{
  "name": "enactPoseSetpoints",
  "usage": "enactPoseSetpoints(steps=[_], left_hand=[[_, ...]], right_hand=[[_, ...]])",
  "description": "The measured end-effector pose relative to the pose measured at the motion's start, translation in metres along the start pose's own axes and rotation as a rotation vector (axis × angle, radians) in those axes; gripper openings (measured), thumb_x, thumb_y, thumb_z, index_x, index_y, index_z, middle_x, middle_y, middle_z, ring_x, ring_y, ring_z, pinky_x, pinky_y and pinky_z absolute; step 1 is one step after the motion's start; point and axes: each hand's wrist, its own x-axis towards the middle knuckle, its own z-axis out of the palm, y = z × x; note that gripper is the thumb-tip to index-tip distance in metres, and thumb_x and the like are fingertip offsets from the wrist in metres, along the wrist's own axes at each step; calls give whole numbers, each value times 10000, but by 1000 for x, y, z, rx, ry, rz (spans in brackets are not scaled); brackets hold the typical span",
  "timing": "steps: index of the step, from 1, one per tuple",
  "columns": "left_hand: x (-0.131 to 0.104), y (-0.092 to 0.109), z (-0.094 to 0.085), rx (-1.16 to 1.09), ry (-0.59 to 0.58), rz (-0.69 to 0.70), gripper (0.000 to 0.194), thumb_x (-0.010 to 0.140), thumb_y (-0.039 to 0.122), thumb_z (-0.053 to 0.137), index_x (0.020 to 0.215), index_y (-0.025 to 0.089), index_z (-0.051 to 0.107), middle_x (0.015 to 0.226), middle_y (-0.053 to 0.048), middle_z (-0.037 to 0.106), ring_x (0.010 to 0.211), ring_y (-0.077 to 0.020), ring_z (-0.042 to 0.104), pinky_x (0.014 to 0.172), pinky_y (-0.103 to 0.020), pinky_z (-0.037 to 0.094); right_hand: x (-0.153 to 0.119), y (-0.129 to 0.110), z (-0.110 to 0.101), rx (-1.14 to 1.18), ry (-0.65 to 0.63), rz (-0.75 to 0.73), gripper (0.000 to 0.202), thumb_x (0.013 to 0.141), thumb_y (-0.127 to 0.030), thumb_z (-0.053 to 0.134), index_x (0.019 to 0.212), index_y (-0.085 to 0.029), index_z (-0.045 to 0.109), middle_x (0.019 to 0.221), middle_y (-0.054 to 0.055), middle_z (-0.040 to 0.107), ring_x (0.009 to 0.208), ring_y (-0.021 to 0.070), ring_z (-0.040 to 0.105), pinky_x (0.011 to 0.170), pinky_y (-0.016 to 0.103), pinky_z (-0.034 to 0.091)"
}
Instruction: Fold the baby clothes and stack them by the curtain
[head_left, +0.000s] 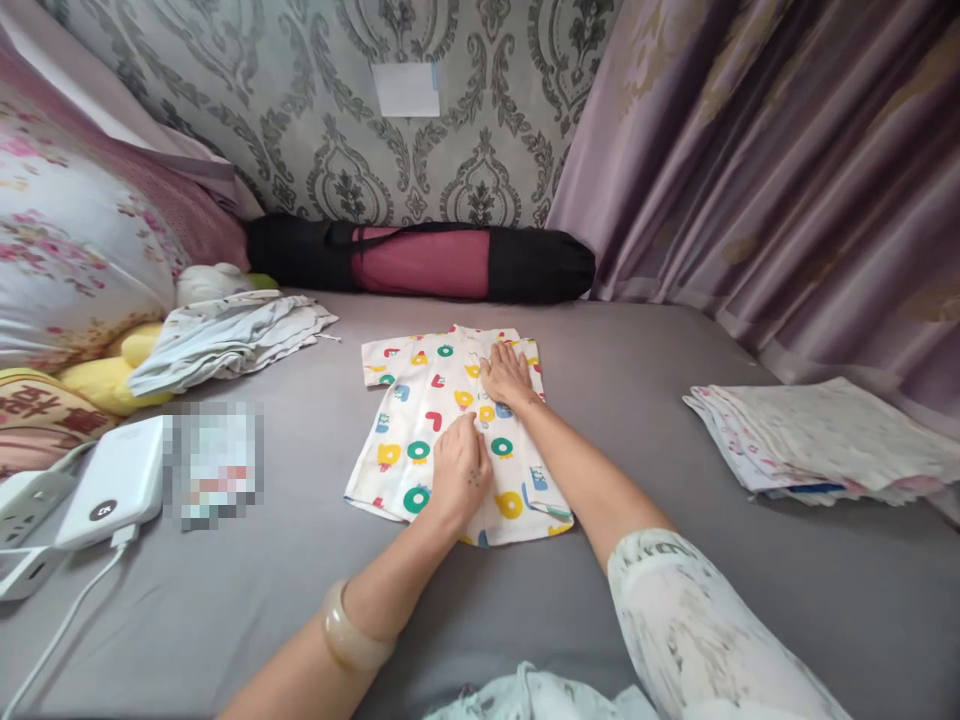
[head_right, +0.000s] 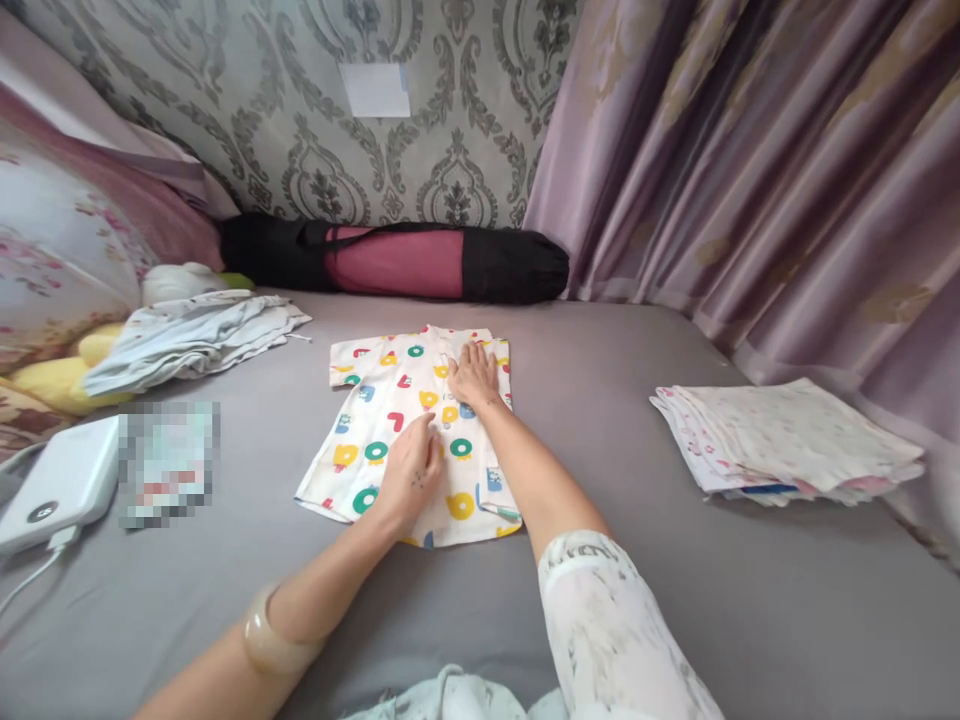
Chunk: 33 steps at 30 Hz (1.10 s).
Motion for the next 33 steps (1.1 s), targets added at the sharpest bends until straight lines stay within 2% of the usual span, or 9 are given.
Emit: enactPoseSetpoints(steps=[4,8,12,16,20,27,33], left_hand=[[2,0,-5,-35,-23,-32,328,921,142,355,1223,126,481,1168,-167,630,1126,-258,598,959,-444,486],[3,-2,-4,-54,-13,-63,336,915,139,370,1229,135,489,1160,-154,633,1114,-249,602,955,-438,487],[2,-4,1,-54,-26,-38,320,902,131,379,1197,152,501,1123,-140,639,1077,-246,613,944,-429,487],[1,-4,1,-43,-42,-14,291,911,140,369,1165,161,510,1065,-123,648,1030,-234,626,913,-404,498],[1,-2,-1,-29,-53,-25,279,911,137,371,1147,154,519,1056,-125,653,1005,-232,632,893,-397,502],[1,-3,3,-3,-61,-32,257,901,128,381,1118,143,519,1072,-143,652,1026,-242,628,901,-406,489],[1,-5,3,12,-51,-1,237,890,128,401,1095,174,510,1040,-111,652,992,-223,633,868,-374,496]], right_hand=[[-7,8,-15,90,1,-56,627,982,-382,89,1524,-97,222,1609,74,163,1478,178,100,1190,391,62],[-39,23,-25,62,-23,-54,637,978,-391,137,1530,-79,195,1613,87,131,1484,196,70,1190,388,49],[-72,29,-19,-24,-67,-56,665,982,-428,161,1525,-46,202,1609,111,131,1484,212,66,1190,381,29],[-77,25,-16,-43,-44,-53,661,985,-425,178,1519,-39,225,1604,110,156,1481,215,87,1190,375,26],[-89,26,-23,-8,-70,-68,656,989,-424,161,1527,-53,211,1609,101,134,1483,204,81,1192,370,41],[-160,26,-23,-21,-117,-114,718,979,-508,154,1541,-61,164,1610,102,87,1487,218,47,1196,403,52],[-167,22,-21,-30,-65,-99,688,982,-464,179,1535,-55,192,1608,95,110,1486,210,57,1199,396,36]])
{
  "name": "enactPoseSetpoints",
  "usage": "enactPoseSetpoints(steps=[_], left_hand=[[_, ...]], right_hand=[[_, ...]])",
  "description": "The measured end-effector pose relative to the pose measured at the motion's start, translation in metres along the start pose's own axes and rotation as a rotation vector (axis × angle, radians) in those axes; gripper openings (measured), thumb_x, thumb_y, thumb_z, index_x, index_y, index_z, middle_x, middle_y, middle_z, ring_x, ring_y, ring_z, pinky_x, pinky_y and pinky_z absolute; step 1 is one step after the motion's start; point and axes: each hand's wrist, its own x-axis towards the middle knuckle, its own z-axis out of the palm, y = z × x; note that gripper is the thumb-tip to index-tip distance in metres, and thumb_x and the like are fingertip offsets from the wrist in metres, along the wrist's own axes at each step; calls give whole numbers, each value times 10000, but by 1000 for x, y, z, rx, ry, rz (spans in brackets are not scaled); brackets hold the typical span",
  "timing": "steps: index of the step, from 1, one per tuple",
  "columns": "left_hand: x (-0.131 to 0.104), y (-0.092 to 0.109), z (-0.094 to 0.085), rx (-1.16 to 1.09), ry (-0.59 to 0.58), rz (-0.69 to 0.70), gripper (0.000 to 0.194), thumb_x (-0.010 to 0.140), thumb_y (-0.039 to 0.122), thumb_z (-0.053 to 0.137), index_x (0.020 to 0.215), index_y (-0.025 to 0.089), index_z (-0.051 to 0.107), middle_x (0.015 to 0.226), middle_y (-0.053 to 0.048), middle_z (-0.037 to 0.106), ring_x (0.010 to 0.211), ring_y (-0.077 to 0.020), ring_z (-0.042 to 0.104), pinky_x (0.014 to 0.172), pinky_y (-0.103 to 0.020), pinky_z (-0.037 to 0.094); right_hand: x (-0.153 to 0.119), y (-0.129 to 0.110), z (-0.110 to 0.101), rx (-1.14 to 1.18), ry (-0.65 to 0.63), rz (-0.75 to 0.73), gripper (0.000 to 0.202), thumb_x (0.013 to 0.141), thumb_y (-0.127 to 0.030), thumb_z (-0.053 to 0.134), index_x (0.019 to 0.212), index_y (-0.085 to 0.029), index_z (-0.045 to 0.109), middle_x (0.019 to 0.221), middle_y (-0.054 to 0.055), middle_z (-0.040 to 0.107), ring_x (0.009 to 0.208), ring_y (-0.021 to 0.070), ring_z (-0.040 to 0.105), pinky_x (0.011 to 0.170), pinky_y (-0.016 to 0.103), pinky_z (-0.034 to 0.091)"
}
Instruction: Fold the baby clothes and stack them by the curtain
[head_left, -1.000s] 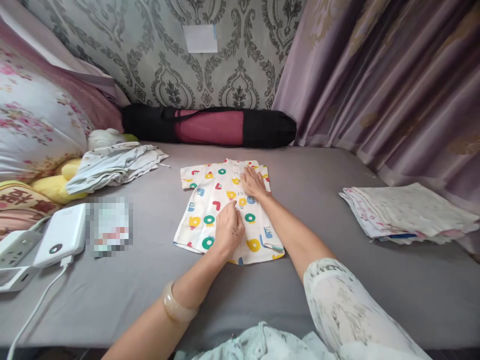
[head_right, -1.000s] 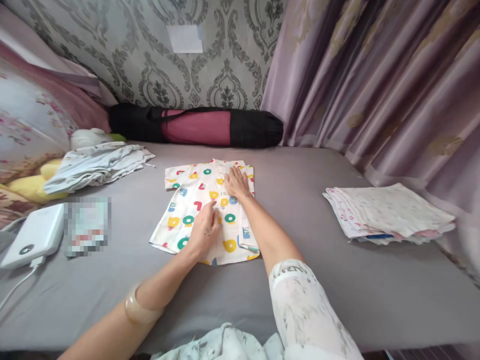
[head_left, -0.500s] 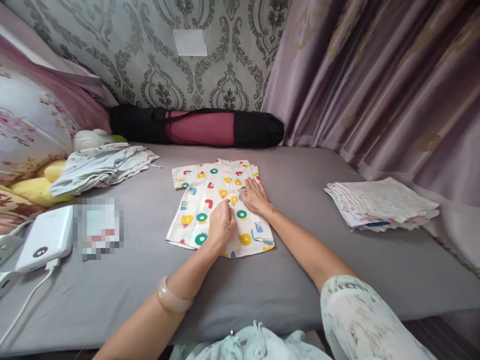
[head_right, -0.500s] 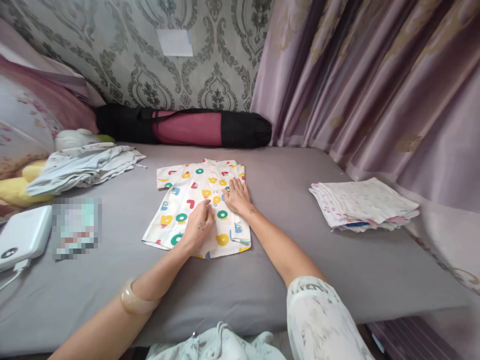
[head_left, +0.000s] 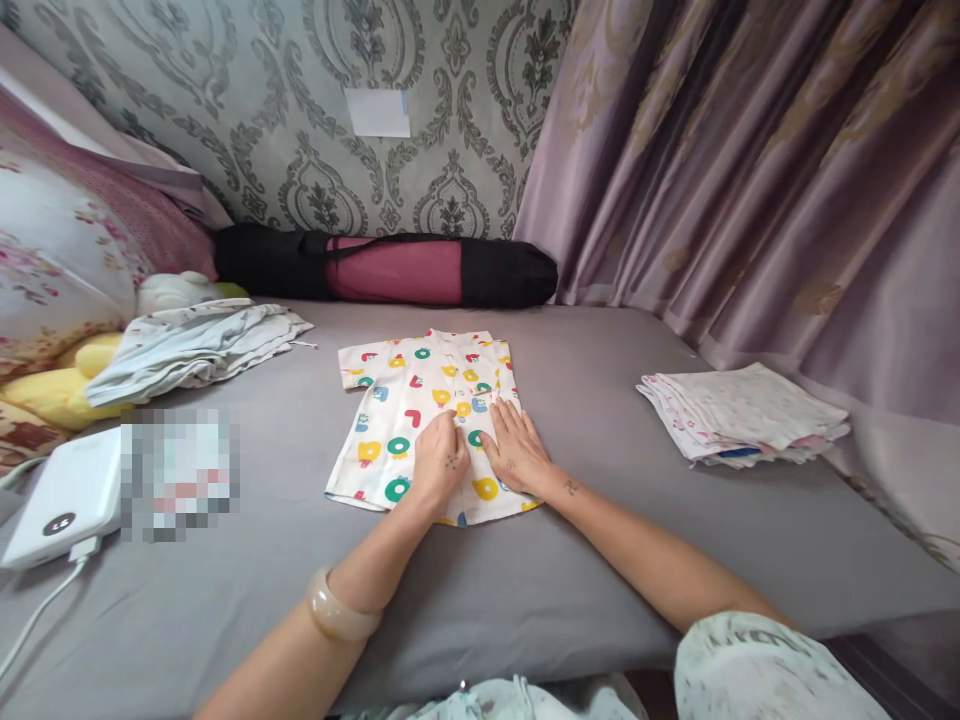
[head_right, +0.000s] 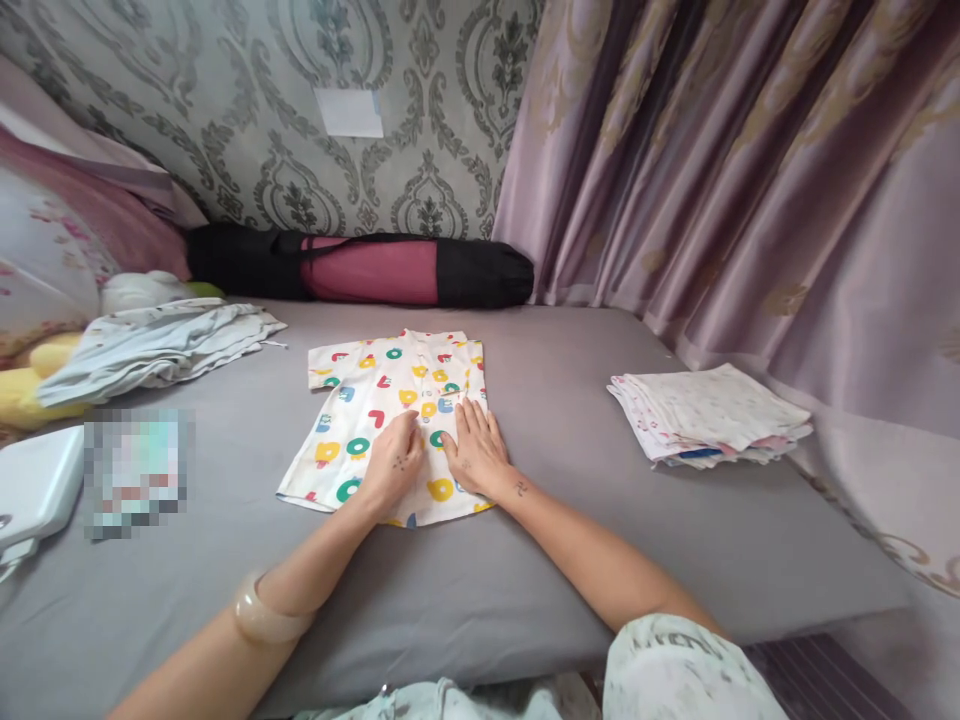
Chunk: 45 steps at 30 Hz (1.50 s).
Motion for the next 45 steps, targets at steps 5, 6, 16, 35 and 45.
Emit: enactPoseSetpoints(steps=[5,6,16,35,45], left_hand=[[1,0,0,35,-20,5,206,893,131,387,1060,168,502,985,-116,654,959,-230,635,840,-363,493],[1,0,0,39,-23,8,205,896,131,381,1058,166,501,977,-117,654,954,-231,635,836,-363,492],[-5,0,3,64,-28,66,234,914,186,397,1133,179,482,1115,-126,625,1069,-248,600,915,-414,472],[-9,2,-3,134,-87,142,237,887,185,469,1122,207,488,1211,-119,598,1168,-261,554,944,-434,447],[3,1,-18,63,-158,96,161,916,183,390,1004,212,522,1024,-76,676,1000,-228,635,838,-372,478]], right_hand=[[-11,-1,-5,56,-41,-6,706,986,-486,153,1535,-42,169,1608,113,81,1486,227,46,1196,431,54],[-16,-2,-5,62,-55,-8,713,986,-496,148,1534,-40,170,1607,118,81,1486,231,43,1196,439,56],[-5,-8,-27,-58,63,-72,514,1007,-384,227,1264,-122,586,1333,160,583,1284,254,482,1178,465,69],[137,24,-21,-113,142,141,592,1001,-410,177,1371,-77,498,1491,176,410,1418,282,265,1163,470,80],[181,10,-1,-32,5,146,629,990,-432,141,1535,-125,210,1614,85,142,1476,228,88,1177,459,72]])
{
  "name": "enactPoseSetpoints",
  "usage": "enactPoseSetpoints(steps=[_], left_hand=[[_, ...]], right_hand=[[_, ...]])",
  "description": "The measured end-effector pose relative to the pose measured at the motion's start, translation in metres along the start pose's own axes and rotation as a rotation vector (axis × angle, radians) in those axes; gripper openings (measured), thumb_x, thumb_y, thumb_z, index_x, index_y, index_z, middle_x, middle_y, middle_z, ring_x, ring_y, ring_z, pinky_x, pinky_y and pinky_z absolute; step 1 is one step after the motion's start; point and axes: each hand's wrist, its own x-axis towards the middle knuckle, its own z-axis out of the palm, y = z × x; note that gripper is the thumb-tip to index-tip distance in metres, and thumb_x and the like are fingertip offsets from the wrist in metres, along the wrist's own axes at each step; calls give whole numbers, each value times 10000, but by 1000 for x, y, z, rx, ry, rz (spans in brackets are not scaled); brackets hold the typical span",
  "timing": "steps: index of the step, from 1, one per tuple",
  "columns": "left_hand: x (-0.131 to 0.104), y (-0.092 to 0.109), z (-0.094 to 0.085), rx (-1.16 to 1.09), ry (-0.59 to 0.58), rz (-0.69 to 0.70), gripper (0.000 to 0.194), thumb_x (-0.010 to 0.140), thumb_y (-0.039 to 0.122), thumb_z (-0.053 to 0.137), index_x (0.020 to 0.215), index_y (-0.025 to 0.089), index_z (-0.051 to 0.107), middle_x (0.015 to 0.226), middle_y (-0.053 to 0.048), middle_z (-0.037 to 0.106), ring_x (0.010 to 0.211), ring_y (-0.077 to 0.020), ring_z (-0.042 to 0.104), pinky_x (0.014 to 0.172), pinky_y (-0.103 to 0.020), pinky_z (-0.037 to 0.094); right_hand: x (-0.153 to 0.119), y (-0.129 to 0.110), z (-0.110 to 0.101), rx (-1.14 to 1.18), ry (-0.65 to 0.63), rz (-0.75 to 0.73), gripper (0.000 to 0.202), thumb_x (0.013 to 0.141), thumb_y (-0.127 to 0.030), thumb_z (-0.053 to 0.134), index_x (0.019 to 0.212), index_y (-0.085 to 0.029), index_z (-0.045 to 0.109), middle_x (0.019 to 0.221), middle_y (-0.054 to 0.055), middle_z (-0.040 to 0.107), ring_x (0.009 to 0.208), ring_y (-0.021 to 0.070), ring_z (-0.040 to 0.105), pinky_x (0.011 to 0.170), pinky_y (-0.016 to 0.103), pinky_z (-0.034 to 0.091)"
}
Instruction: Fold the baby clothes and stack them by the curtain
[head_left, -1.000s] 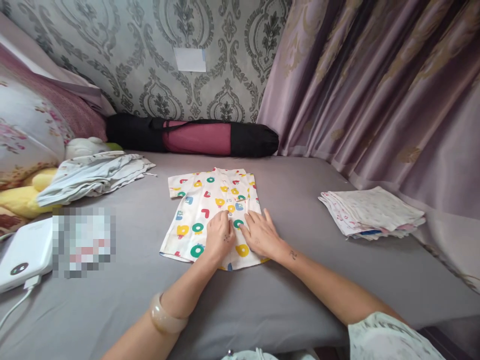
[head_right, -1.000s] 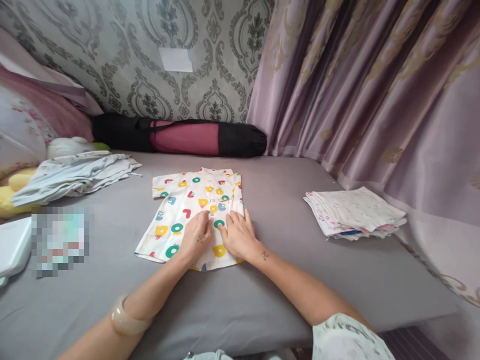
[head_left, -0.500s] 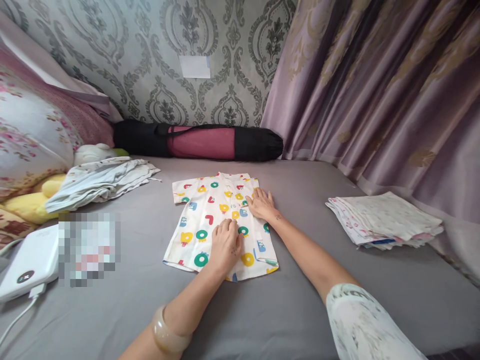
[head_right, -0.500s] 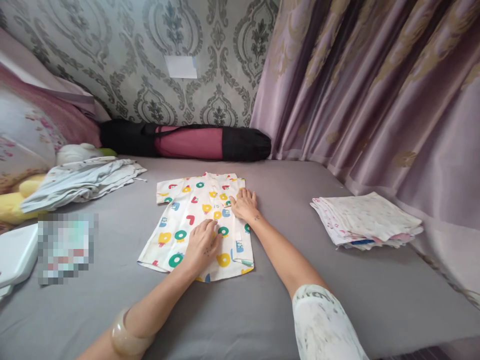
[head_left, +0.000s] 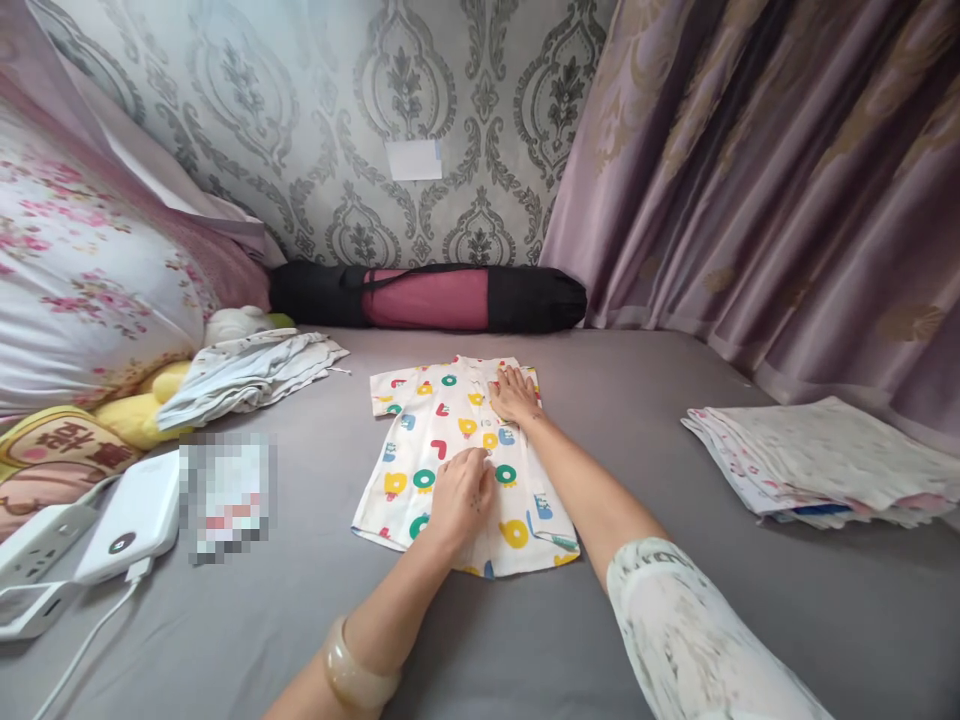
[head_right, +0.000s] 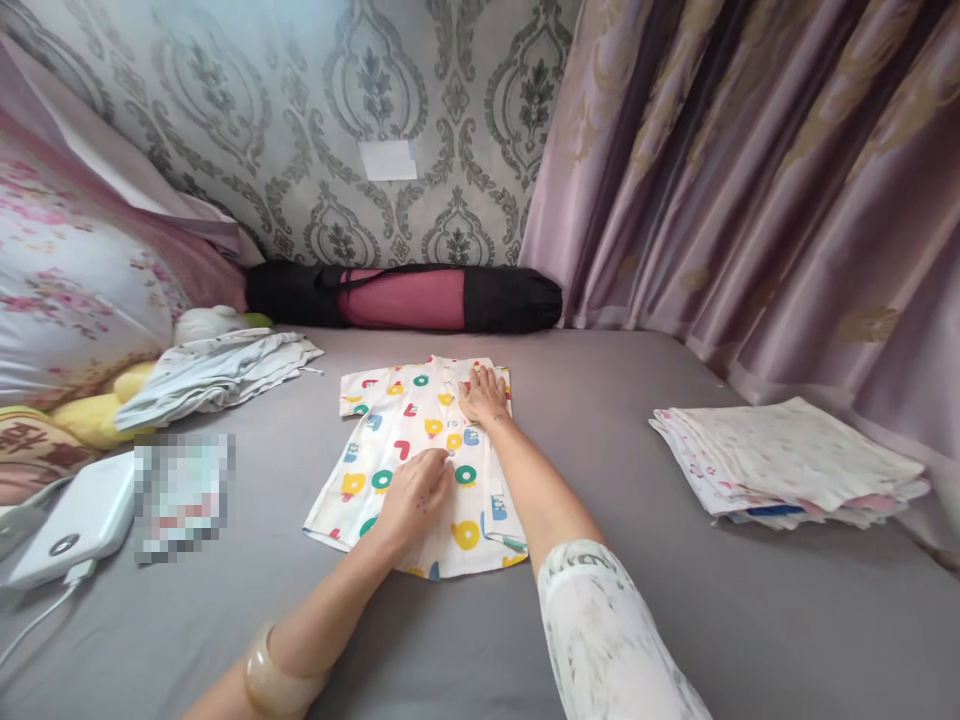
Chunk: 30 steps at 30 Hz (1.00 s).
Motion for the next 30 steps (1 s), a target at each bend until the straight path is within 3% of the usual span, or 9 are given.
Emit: enactPoseSetpoints(steps=[5,7,11,14,19,21,25,27,30], left_hand=[[2,-8,-10,-31,-121,79,144,897,201,421,971,210,545,1021,-78,667,931,-211,641,795,-333,486],[3,-15,-16,-47,-86,49,155,903,223,420,986,214,551,1021,-73,670,919,-206,642,786,-325,491],[2,-37,-25,-10,102,-90,205,920,266,415,1056,211,558,1064,-86,673,992,-218,631,859,-347,483],[-2,-52,-32,39,184,-214,231,922,286,425,1074,201,575,1100,-102,671,1027,-231,618,897,-369,466],[-7,-68,-51,181,229,-520,305,928,305,413,1137,175,593,1100,-120,657,1045,-270,589,910,-412,438],[-8,-73,-58,267,227,-607,334,930,312,407,1161,159,594,1101,-138,643,1062,-291,574,895,-418,436],[-11,-82,-66,339,206,-703,331,923,328,420,1139,153,598,1079,-150,643,1045,-302,571,861,-403,439],[-13,-84,-67,336,173,-720,296,920,344,424,1077,171,606,1045,-138,653,1017,-294,582,836,-388,442],[-13,-84,-68,331,110,-748,258,922,369,424,984,191,600,1008,-120,662,992,-277,599,793,-359,437]], right_hand=[[1,-2,-4,22,-25,5,627,987,-426,162,1530,-120,221,1611,110,147,1476,246,95,1171,489,89],[0,-8,-5,25,-3,-6,615,991,-424,180,1527,-127,235,1610,120,146,1478,248,88,1172,491,75],[-2,-26,-3,33,45,-161,587,1001,-429,196,1532,-181,235,1620,80,117,1484,211,53,1182,445,44],[-2,-32,0,43,-13,-215,587,1004,-441,185,1530,-187,243,1618,64,128,1483,209,63,1182,452,43],[4,-33,-5,41,-106,-209,578,1006,-417,207,1524,-166,257,1608,76,177,1477,241,99,1176,483,50],[4,-39,-9,21,-69,-202,554,1001,-380,256,1498,-143,313,1598,106,206,1469,255,131,1171,491,63],[0,-77,-18,35,127,-299,423,971,-273,339,1325,-151,537,1441,134,479,1355,238,375,1124,391,226],[-2,-105,-20,94,90,-337,381,966,-258,333,1198,-175,624,1269,125,620,1216,235,519,1019,342,356],[-4,-150,-17,196,-12,-368,348,955,-243,351,1087,-202,670,1150,99,684,1097,224,604,897,293,426]])
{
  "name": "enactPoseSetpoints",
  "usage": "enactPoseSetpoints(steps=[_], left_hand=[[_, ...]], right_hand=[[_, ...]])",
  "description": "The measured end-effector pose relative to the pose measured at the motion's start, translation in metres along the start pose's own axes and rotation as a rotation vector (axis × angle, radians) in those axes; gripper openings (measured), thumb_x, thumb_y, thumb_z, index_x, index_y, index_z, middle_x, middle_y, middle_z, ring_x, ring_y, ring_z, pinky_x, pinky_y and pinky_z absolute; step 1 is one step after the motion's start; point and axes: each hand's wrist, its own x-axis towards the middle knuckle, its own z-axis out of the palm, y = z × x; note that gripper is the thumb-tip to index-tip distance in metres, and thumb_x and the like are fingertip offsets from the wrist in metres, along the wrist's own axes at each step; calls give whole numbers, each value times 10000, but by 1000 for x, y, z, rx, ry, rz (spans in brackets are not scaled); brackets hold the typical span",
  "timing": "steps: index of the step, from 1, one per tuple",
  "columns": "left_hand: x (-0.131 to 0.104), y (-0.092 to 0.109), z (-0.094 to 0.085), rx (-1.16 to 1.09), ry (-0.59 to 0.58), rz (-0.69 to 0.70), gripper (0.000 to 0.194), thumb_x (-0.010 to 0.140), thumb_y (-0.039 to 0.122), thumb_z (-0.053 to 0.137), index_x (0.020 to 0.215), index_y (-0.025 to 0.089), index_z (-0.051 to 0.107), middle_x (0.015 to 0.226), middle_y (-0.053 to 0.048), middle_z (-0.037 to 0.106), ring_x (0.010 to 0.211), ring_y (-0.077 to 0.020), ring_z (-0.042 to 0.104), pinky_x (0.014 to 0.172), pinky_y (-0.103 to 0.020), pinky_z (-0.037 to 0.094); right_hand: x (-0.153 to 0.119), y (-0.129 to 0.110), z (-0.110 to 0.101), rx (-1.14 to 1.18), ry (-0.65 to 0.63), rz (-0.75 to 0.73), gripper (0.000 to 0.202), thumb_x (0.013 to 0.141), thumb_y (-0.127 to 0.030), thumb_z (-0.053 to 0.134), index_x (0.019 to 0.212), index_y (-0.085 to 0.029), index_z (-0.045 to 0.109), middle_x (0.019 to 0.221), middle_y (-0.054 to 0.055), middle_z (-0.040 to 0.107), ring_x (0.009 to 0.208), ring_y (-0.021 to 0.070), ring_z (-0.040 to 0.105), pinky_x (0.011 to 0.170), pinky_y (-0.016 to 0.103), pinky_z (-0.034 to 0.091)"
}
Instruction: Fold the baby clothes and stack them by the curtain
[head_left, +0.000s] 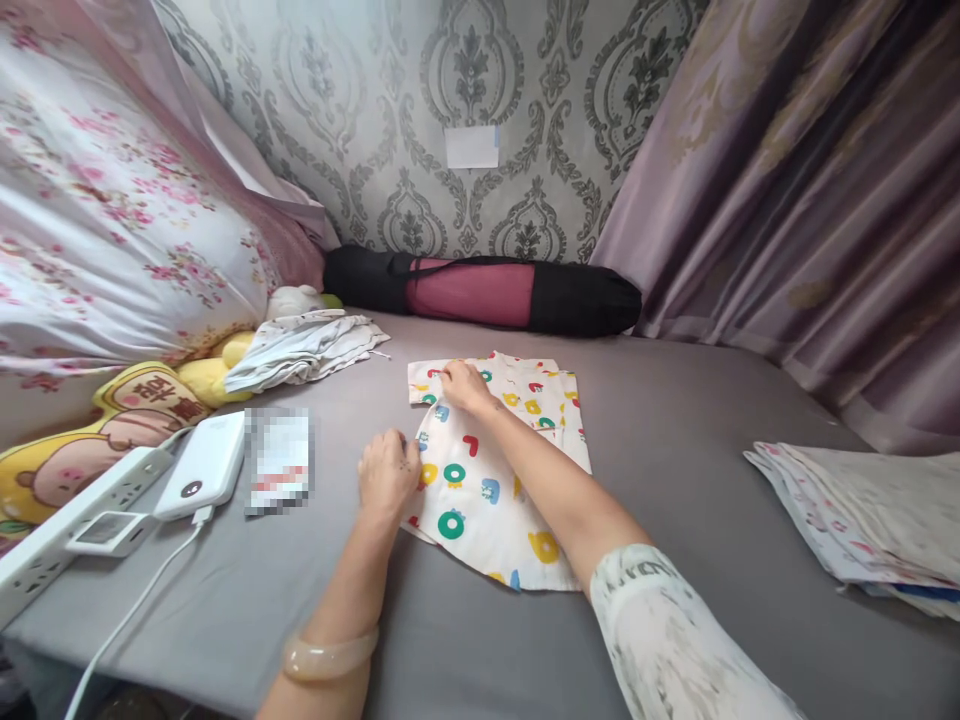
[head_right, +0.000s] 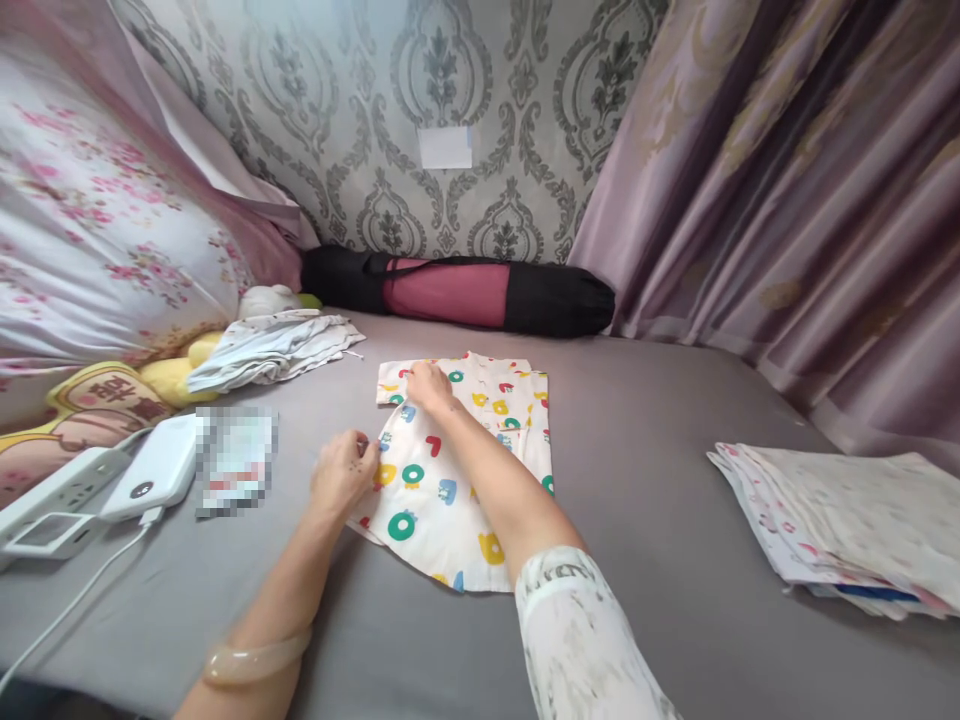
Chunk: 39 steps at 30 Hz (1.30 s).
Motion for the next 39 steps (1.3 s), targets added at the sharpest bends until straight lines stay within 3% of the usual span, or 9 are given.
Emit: enactPoseSetpoints(steps=[5,9,14,18,22,27,34,39], left_hand=[[0,1,-5,-25,-89,-12,216,921,390,430,908,214,556,944,-94,692,917,-251,635,719,-325,413],[1,-2,-5,-40,-113,-19,218,906,419,450,837,226,527,875,-79,698,881,-250,646,694,-318,401],[1,-4,-2,-55,-131,25,227,901,385,446,746,227,499,857,-69,693,864,-245,640,679,-315,388],[0,-1,-7,-100,-139,0,213,901,361,444,753,222,509,832,-66,688,827,-228,638,625,-291,373],[-1,0,-15,-151,-213,-35,178,869,384,484,811,222,528,878,-68,689,821,-228,634,598,-284,368],[-4,0,-22,-233,-203,56,97,824,314,497,806,222,523,850,-30,662,796,-196,601,607,-268,372],[-19,15,-38,-403,-219,174,77,803,281,500,777,217,534,720,16,606,694,-153,553,603,-250,385],[-27,25,-31,-495,-258,266,128,804,312,504,842,214,578,718,22,605,671,-141,557,588,-240,402]], right_hand=[[14,-47,25,88,-99,44,311,940,-314,423,1118,-184,641,1185,132,660,1100,247,615,872,305,456],[17,-61,41,80,-81,127,562,866,-454,563,1296,-98,497,1311,215,549,1161,290,581,928,351,462],[21,-59,46,88,-70,136,460,829,-228,576,1272,-116,526,1255,202,593,1133,274,604,917,351,473],[26,-47,40,265,-45,194,335,779,-182,586,1107,-192,654,1119,138,680,1077,271,636,884,344,489],[26,-27,27,568,26,310,175,808,-213,555,916,-180,688,843,82,721,826,213,696,708,269,529],[10,6,-4,822,104,331,236,860,-188,480,1022,-166,650,829,34,712,627,114,660,532,171,493],[-23,50,-36,976,167,334,409,802,-135,516,1202,-163,596,786,22,705,617,132,650,540,207,517],[-40,73,-41,972,202,374,498,788,-132,520,1284,-165,551,814,45,718,640,161,665,574,258,536]])
